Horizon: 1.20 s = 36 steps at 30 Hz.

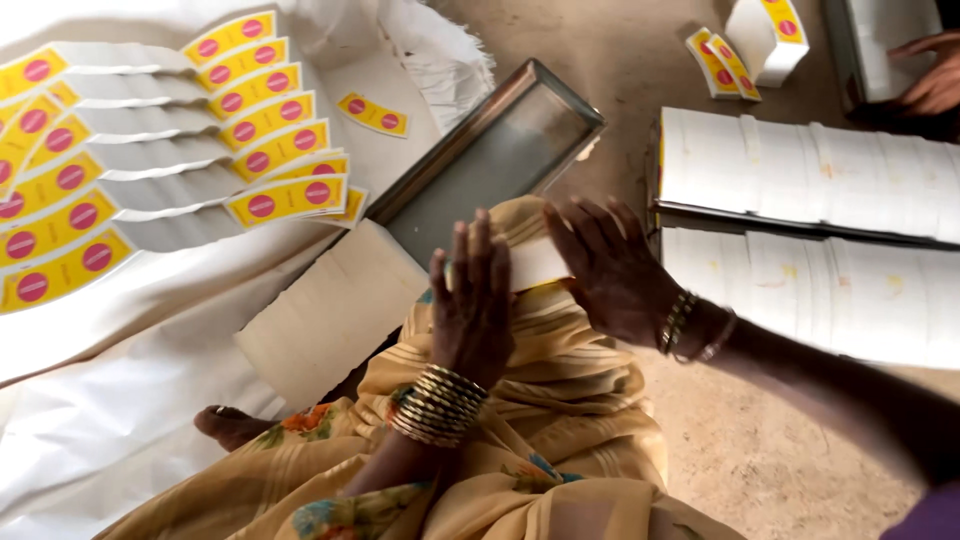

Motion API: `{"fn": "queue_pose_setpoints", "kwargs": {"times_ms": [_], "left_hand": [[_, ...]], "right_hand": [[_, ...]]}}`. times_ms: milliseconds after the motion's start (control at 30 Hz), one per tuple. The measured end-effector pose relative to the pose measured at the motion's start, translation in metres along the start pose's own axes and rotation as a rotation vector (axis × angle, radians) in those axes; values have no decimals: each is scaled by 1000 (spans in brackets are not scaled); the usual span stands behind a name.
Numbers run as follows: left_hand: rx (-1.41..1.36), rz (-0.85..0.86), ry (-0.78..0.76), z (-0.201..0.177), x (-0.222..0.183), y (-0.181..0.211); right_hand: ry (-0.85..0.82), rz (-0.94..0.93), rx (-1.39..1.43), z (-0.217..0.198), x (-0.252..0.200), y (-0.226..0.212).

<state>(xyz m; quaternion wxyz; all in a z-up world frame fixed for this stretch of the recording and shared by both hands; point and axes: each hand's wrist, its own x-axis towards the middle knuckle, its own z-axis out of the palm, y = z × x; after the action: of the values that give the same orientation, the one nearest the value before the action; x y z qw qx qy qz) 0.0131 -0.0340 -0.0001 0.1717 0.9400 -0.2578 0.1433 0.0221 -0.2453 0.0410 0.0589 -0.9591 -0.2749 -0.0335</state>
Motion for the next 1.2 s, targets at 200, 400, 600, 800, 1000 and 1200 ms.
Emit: {"fn": "queue_pose_setpoints", "kwargs": {"times_ms": [200,400,600,800,1000,1200], "left_hand": [[63,15,-82,-9,-3,1],[-49,51,63,-22,28,3],[-49,2,-1,2,2,-19],[-460,-123,0,-7,1,-33],[-1369,-349,-21,31,-5,-37],[-1360,-381,150,21,-1,-15]], "right_hand": [[136,36,34,22,-23,-14],[96,88,197,-7,2,1],[150,45,-72,8,-4,-6],[199,85,433,4,-19,11],[502,208,1177,59,-35,11],[744,467,1414,60,-6,-34]]}}
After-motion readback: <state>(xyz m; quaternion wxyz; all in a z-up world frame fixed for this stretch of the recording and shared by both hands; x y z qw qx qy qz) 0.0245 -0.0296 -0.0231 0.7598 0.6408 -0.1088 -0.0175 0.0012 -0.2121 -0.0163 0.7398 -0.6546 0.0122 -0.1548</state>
